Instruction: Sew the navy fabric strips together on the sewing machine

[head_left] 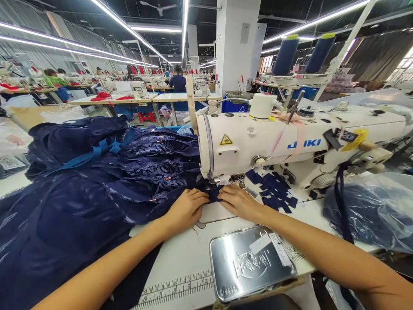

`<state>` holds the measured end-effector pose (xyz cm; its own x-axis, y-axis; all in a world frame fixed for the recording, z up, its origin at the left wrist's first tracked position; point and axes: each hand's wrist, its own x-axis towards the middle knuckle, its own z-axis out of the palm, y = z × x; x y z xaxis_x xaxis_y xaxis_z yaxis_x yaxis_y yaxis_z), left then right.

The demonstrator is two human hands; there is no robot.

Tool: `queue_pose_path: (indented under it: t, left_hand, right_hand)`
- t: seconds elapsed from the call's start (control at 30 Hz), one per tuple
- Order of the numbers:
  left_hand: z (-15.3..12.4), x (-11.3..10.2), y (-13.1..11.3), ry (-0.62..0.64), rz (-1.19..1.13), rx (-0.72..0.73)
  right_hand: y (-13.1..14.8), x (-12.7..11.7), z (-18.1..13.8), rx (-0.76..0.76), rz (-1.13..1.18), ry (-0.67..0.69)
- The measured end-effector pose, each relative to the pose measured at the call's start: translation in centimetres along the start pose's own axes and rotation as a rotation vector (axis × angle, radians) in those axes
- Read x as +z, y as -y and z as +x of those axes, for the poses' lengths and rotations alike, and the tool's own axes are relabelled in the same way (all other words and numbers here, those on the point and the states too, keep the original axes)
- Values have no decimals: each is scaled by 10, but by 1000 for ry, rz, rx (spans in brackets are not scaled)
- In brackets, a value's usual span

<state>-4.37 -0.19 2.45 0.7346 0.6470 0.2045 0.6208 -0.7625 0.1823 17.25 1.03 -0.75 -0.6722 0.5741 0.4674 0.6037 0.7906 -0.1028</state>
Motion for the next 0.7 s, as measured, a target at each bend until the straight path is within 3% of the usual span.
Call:
queue_pose_path:
  t: [0.13,0.4,0.7]
  left_hand:
    - [2,-1,10,-10,-34,9]
    - [1,6,-12,29,154,-55]
    - [7,3,-10,97,138,-65]
  right_hand:
    - [2,4,2,-1,23,-15]
    - [-7,5,-1,-21,249,-120]
    - [-11,2,-4,-75,332,-110]
